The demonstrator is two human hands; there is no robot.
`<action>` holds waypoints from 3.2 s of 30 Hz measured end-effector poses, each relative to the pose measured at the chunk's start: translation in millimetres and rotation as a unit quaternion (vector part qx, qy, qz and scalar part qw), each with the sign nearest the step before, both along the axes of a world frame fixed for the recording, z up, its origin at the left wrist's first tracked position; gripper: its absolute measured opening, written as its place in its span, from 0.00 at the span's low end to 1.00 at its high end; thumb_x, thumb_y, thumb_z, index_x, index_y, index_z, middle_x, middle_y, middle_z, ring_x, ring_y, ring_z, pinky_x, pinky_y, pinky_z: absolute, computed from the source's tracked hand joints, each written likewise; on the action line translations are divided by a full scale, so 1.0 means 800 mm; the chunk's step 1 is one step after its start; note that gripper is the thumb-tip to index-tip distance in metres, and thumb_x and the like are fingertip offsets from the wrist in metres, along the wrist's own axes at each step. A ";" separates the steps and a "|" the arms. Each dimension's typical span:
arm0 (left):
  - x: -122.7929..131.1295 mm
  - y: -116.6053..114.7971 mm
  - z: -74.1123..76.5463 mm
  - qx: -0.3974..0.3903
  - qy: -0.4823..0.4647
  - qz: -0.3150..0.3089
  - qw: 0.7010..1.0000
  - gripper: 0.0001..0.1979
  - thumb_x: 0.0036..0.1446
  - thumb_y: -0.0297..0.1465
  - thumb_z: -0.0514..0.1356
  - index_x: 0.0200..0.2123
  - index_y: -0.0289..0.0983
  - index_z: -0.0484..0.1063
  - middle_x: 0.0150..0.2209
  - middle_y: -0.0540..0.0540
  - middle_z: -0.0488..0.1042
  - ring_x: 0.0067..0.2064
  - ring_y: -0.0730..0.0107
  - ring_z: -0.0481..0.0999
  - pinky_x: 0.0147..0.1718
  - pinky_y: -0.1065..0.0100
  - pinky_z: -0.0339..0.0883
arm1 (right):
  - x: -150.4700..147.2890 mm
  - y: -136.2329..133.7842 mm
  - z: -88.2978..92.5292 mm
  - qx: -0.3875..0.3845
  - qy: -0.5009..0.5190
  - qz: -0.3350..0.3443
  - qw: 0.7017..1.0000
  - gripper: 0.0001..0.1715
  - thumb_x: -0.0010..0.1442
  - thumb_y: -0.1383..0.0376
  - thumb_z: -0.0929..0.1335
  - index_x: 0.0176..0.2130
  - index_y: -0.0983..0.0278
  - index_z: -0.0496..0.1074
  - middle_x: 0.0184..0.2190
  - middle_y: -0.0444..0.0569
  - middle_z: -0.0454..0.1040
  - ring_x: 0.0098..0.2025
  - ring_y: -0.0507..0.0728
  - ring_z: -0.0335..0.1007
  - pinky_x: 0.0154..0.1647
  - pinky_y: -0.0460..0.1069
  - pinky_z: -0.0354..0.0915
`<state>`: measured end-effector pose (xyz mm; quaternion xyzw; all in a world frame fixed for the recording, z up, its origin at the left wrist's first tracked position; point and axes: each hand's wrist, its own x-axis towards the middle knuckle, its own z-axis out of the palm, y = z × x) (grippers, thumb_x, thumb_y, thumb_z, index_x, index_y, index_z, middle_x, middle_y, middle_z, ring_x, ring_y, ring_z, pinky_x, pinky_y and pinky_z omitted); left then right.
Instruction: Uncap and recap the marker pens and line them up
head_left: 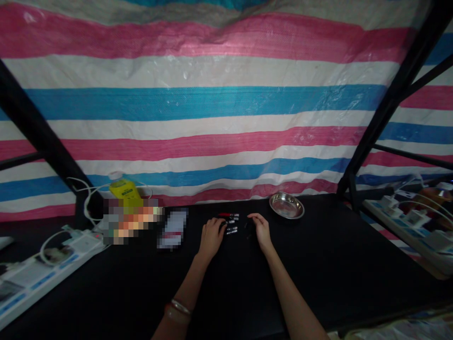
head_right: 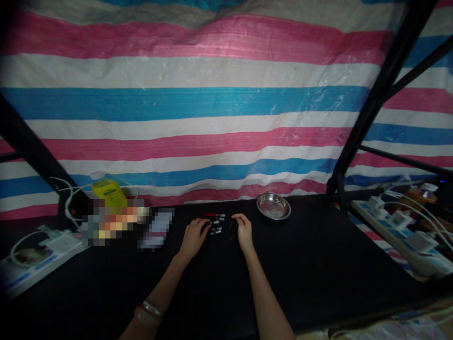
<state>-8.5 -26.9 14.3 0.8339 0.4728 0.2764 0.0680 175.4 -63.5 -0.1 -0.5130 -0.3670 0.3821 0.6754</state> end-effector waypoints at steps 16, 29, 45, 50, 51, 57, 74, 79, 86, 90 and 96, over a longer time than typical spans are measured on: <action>-0.001 0.002 -0.009 -0.014 0.007 0.007 1.000 0.12 0.60 0.32 0.50 0.42 0.39 0.71 0.41 0.44 0.70 0.44 0.61 0.69 0.42 0.59 0.63 | -0.011 -0.017 0.006 -0.042 -0.383 -0.051 0.922 0.10 0.55 0.67 0.61 0.31 0.59 0.72 0.31 0.46 0.71 0.37 0.57 0.62 0.39 0.51 0.58; 0.018 -0.023 0.020 0.070 0.011 -0.120 0.990 0.10 0.59 0.35 0.55 0.42 0.42 0.71 0.43 0.47 0.72 0.47 0.63 0.68 0.45 0.60 0.59 | -0.021 -0.026 0.012 -0.006 -0.358 -0.025 0.933 0.13 0.56 0.68 0.56 0.33 0.60 0.68 0.31 0.44 0.66 0.36 0.54 0.63 0.40 0.48 0.58; 0.027 -0.031 0.018 0.039 0.024 -0.136 0.990 0.08 0.60 0.33 0.54 0.39 0.43 0.73 0.39 0.48 0.74 0.44 0.65 0.68 0.44 0.61 0.58 | -0.023 -0.023 0.011 -0.018 -0.408 -0.130 0.904 0.12 0.55 0.70 0.57 0.33 0.62 0.68 0.30 0.47 0.67 0.37 0.57 0.60 0.40 0.50 0.55; 0.032 -0.031 0.012 0.046 0.055 -0.145 0.987 0.07 0.58 0.32 0.56 0.37 0.43 0.74 0.41 0.48 0.72 0.45 0.64 0.67 0.44 0.60 0.58 | -0.021 -0.022 0.008 -0.061 -0.457 -0.154 0.874 0.12 0.56 0.69 0.59 0.33 0.62 0.70 0.32 0.50 0.70 0.38 0.58 0.59 0.41 0.51 0.53; 0.034 -0.031 0.011 0.049 0.060 -0.147 0.986 0.06 0.57 0.32 0.57 0.37 0.42 0.74 0.42 0.47 0.72 0.45 0.63 0.67 0.44 0.60 0.58 | -0.021 -0.021 0.008 -0.070 -0.462 -0.154 0.870 0.12 0.55 0.69 0.60 0.33 0.62 0.71 0.32 0.50 0.70 0.38 0.58 0.59 0.41 0.51 0.53; 0.041 -0.030 0.003 0.051 0.070 -0.148 0.985 0.08 0.56 0.30 0.58 0.40 0.42 0.72 0.46 0.46 0.70 0.50 0.60 0.65 0.47 0.57 0.57 | -0.022 -0.021 0.006 -0.115 -0.486 -0.153 0.853 0.11 0.54 0.68 0.62 0.34 0.62 0.73 0.34 0.53 0.70 0.40 0.60 0.60 0.41 0.52 0.53; -0.004 0.007 -0.005 -0.058 0.000 -0.023 0.998 0.16 0.52 0.40 0.60 0.46 0.48 0.71 0.46 0.48 0.69 0.49 0.60 0.66 0.46 0.59 0.58 | -0.031 -0.025 0.010 -0.163 -0.574 -0.081 0.799 0.20 0.58 0.56 0.63 0.49 0.59 0.70 0.51 0.57 0.64 0.54 0.62 0.56 0.50 0.55 0.51; -0.011 0.017 -0.011 -0.080 -0.021 -0.031 0.996 0.17 0.51 0.40 0.61 0.46 0.50 0.71 0.45 0.48 0.68 0.48 0.60 0.66 0.46 0.58 0.59 | -0.030 -0.026 0.014 -0.162 -0.563 -0.077 0.806 0.19 0.58 0.59 0.63 0.48 0.60 0.70 0.50 0.57 0.65 0.54 0.62 0.56 0.50 0.55 0.51; -0.010 0.017 -0.013 -0.109 -0.043 -0.055 0.992 0.19 0.47 0.38 0.65 0.45 0.49 0.73 0.45 0.48 0.67 0.48 0.59 0.66 0.48 0.57 0.58 | -0.027 -0.023 0.012 -0.167 -0.536 -0.084 0.823 0.17 0.58 0.65 0.61 0.46 0.61 0.72 0.49 0.56 0.66 0.52 0.61 0.58 0.49 0.54 0.53; -0.005 0.013 -0.012 -0.116 -0.056 -0.077 0.989 0.19 0.46 0.38 0.65 0.45 0.48 0.73 0.44 0.47 0.67 0.48 0.60 0.66 0.49 0.58 0.58 | -0.023 -0.021 0.007 -0.172 -0.517 -0.089 0.834 0.18 0.57 0.70 0.60 0.45 0.63 0.72 0.48 0.55 0.67 0.51 0.60 0.59 0.49 0.53 0.54; 0.002 0.005 -0.009 -0.128 -0.063 -0.089 0.986 0.19 0.45 0.38 0.66 0.43 0.46 0.73 0.44 0.46 0.67 0.47 0.59 0.65 0.49 0.58 0.57 | -0.022 -0.019 0.004 -0.174 -0.514 -0.097 0.834 0.18 0.58 0.71 0.59 0.44 0.63 0.72 0.47 0.54 0.68 0.50 0.59 0.61 0.49 0.52 0.54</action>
